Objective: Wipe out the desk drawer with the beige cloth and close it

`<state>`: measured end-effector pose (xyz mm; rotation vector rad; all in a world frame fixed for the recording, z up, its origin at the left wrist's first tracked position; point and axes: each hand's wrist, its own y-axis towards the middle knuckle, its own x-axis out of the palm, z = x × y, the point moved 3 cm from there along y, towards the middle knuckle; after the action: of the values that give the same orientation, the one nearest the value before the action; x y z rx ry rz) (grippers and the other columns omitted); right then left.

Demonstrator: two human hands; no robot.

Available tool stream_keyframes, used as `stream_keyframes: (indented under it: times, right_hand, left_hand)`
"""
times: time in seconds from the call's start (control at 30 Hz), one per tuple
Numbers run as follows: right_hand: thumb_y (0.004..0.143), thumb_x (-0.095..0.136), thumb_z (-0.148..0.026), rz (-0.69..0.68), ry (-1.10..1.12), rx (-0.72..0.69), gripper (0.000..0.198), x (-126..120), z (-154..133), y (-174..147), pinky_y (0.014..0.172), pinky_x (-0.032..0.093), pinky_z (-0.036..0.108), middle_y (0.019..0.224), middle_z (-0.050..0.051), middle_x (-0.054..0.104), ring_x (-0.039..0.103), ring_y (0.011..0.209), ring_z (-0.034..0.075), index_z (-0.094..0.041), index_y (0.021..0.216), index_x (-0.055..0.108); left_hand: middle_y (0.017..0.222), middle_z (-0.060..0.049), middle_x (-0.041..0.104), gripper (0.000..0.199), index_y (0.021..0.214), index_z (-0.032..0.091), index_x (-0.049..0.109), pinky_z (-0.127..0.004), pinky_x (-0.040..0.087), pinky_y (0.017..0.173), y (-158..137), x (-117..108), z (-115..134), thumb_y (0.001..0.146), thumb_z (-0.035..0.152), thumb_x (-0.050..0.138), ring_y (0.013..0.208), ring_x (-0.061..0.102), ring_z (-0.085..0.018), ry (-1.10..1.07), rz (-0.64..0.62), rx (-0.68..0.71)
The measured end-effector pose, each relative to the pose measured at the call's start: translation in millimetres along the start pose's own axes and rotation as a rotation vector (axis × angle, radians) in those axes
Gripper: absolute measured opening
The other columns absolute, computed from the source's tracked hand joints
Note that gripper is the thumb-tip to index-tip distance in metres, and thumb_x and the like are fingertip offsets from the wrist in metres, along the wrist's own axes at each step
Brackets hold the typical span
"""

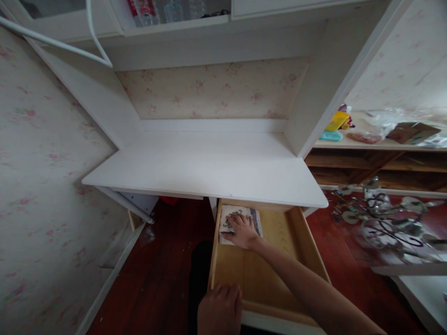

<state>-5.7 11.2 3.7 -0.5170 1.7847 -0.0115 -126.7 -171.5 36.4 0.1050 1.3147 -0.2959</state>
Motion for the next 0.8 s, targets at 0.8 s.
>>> stream_keyframes:
  times: [0.8]
  right_hand:
    - [0.090, 0.045, -0.032, 0.051, 0.075, 0.082, 0.060, 0.9, 164.8, -63.4, 0.115, 0.029, 0.049, 0.157, 0.008, 0.032, 0.030, 0.143, 0.027, -0.022, 0.149, 0.041]
  left_hand:
    - [0.076, 0.003, 0.067, 0.021, 0.087, 0.028, 0.066, -0.028, 0.044, 0.062, 3.6, -7.3, -0.3, 0.093, 0.021, 0.047, 0.072, 0.064, -0.017, 0.032, 0.147, 0.099]
